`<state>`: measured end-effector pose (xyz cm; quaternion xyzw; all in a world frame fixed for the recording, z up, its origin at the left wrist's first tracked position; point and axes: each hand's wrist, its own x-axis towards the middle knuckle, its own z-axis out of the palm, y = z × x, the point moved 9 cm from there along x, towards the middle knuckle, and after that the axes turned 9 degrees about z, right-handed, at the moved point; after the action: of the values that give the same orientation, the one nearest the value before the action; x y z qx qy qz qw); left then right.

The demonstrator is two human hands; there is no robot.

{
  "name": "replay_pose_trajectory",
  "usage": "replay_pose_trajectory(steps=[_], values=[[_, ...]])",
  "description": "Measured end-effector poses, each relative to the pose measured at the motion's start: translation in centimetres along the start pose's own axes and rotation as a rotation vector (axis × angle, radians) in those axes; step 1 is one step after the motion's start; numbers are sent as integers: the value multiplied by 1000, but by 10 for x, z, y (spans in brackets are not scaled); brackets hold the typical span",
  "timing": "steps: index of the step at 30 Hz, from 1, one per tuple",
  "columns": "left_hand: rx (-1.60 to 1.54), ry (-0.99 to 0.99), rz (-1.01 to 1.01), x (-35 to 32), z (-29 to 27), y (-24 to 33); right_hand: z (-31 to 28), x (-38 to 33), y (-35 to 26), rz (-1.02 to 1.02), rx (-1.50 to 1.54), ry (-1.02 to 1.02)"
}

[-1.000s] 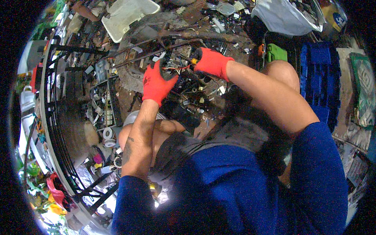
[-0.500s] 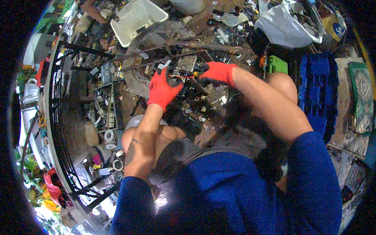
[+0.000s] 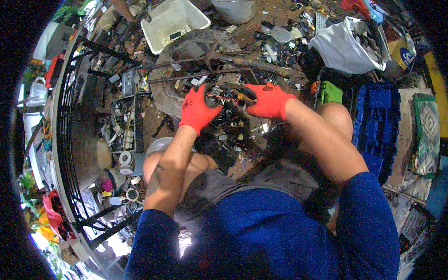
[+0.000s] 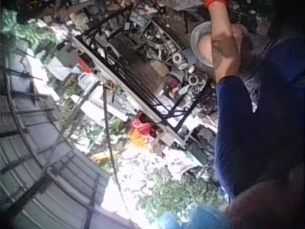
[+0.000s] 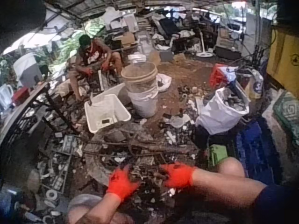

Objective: The person sits on the floor and uses pliers to strip wires and remove components from a small electronic device. They then use a screwdriver to pry apart the device's casing and continue to extract internal parts.

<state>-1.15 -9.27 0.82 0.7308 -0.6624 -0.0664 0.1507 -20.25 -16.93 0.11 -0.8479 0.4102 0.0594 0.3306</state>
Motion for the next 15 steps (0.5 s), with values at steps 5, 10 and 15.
replay_pose_trajectory(steps=[5,10,15], values=[[-26,-52,-16,3,3,1,-3,-4,5,-3,-34,-5],[10,-32,7,2,5,2,0,-1,5,-35,18,-15],[26,-46,16,2,4,6,-4,-1,-4,-34,52,-29]])
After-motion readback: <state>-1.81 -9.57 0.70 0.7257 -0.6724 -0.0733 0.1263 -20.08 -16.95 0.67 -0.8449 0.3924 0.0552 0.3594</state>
